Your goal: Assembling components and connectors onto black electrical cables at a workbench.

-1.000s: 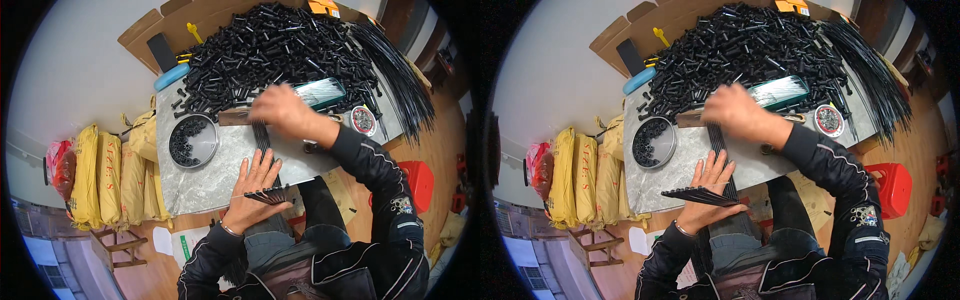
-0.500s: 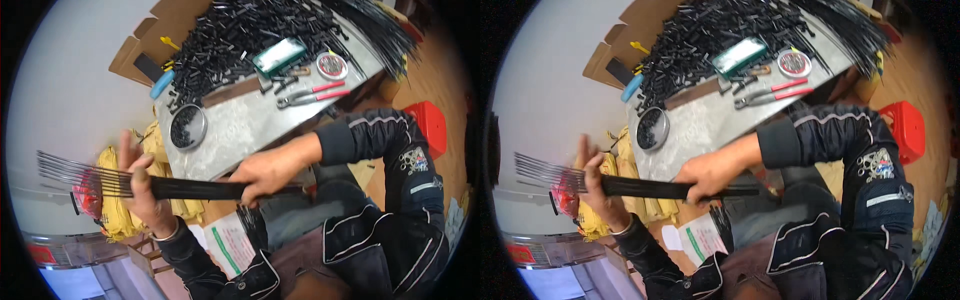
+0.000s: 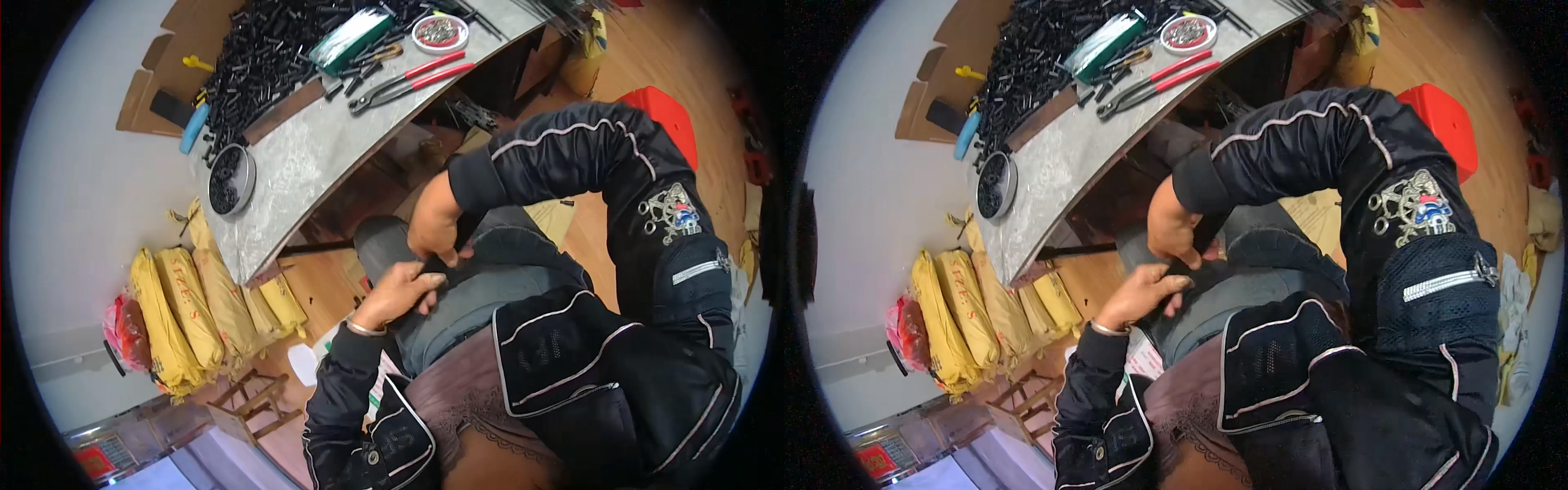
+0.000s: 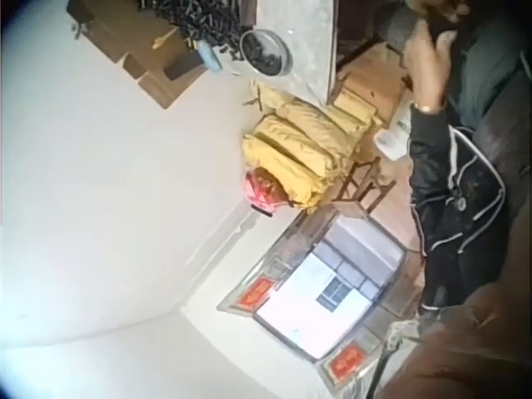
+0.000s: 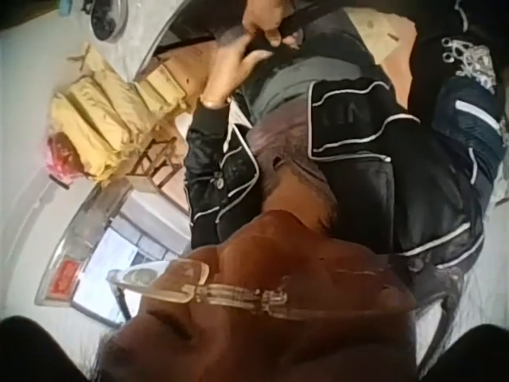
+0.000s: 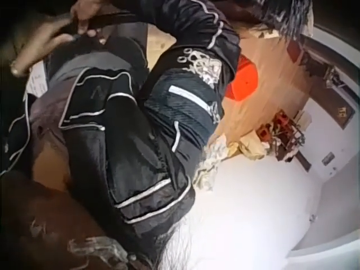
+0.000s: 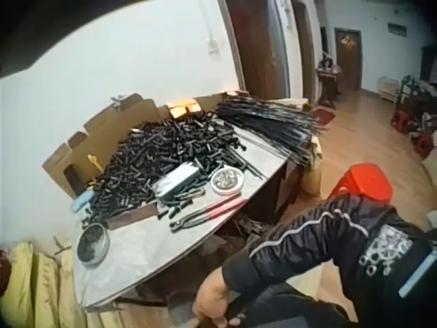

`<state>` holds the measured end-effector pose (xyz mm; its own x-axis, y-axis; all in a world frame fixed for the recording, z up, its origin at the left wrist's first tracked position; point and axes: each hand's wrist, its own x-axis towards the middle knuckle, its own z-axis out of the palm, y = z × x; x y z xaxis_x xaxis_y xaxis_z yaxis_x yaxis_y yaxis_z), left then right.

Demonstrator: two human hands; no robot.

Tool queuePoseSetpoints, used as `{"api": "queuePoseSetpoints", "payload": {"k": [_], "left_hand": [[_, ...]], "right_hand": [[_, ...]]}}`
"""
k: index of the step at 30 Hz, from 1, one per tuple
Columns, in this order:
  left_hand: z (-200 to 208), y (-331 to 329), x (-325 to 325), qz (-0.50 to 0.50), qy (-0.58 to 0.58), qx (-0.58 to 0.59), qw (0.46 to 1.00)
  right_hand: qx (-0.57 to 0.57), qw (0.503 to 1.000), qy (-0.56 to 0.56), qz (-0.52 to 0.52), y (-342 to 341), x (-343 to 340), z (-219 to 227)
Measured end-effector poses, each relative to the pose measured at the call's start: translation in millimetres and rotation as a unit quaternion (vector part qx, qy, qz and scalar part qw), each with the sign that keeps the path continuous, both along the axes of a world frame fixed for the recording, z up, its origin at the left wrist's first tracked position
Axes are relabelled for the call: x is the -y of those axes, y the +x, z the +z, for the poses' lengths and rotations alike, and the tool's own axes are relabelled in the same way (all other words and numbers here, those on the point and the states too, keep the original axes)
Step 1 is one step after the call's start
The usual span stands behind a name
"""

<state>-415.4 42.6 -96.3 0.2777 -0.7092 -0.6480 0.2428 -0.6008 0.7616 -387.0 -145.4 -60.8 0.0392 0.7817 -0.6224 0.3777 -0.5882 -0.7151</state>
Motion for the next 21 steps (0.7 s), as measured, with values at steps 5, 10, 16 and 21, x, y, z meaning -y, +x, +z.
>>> {"api": "queuePoseSetpoints", "payload": {"k": [5, 10, 16, 21], "left_hand": [[-12.6, -9.5, -3.2, 0.105, -0.082, -0.133, 0.982], [40.1, 59.2, 5.1, 0.08, -0.189, -0.049, 0.978], [84.7, 84.9, 58.7, 0.167, -0.432, 0.07, 0.883], [-1.7, 49.5, 68.4, 0.261, -0.405, 0.108, 0.87]], "right_hand": [[0.368, 0.895, 0.201, -0.156, -42.8, -4.4, 30.4], [0.018, 0.938, 0.251, -0.24, -79.0, 3.1, 33.0], [0.224, 0.895, 0.145, -0.357, -48.8, 26.1, -63.0], [-0.009, 0.848, 0.11, -0.519, -46.2, 23.6, -125.7]]}}
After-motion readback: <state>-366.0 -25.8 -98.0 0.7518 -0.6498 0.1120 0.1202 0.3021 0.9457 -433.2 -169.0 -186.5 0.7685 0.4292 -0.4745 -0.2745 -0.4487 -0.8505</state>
